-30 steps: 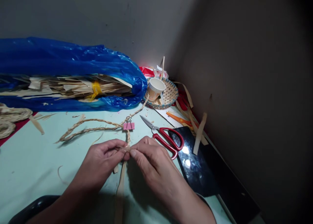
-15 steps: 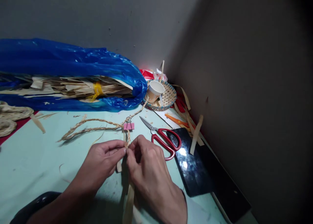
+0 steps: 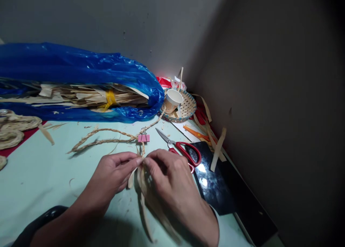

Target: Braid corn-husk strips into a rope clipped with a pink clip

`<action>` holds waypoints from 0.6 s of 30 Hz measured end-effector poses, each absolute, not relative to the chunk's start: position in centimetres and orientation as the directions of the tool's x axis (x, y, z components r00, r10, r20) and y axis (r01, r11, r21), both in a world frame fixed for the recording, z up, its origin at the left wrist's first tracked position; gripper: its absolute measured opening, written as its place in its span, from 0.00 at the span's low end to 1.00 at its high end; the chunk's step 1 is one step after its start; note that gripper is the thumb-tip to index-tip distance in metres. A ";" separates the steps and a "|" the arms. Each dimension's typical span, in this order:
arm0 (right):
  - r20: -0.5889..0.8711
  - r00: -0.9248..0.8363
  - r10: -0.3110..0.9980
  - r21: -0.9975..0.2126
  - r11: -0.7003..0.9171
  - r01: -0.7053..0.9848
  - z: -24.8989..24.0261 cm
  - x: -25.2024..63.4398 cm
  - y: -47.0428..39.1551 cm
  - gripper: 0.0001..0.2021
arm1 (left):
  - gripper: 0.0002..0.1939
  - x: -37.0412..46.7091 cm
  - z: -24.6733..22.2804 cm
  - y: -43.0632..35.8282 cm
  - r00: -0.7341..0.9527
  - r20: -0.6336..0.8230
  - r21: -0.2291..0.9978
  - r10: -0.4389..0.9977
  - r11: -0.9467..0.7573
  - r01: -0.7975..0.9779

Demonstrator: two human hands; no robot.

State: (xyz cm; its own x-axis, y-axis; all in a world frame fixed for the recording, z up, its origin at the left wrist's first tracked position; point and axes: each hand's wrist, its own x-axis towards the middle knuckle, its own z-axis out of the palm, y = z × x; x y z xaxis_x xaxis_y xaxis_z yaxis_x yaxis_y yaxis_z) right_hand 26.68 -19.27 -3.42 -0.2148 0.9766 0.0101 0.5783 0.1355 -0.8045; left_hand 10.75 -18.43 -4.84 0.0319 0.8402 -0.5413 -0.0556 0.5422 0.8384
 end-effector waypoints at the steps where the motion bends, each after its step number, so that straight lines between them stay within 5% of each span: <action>1: 0.026 -0.192 0.981 -0.805 0.134 0.578 -3.4 26.9 -19.1 0.09 | 0.14 10.7 -4.8 -18.4 0.039 -0.538 0.840 0.842 0.539 -0.057; 9: -0.074 -0.296 0.952 -0.887 0.072 0.455 -4.4 26.9 -18.0 0.07 | 0.14 10.5 -4.9 -17.9 0.039 -0.492 0.871 0.870 0.491 0.036; 18: -0.063 -0.319 0.946 -0.823 0.131 0.553 -4.0 27.0 -18.0 0.04 | 0.15 10.1 -4.2 -16.9 0.171 -0.388 0.913 0.906 0.352 0.207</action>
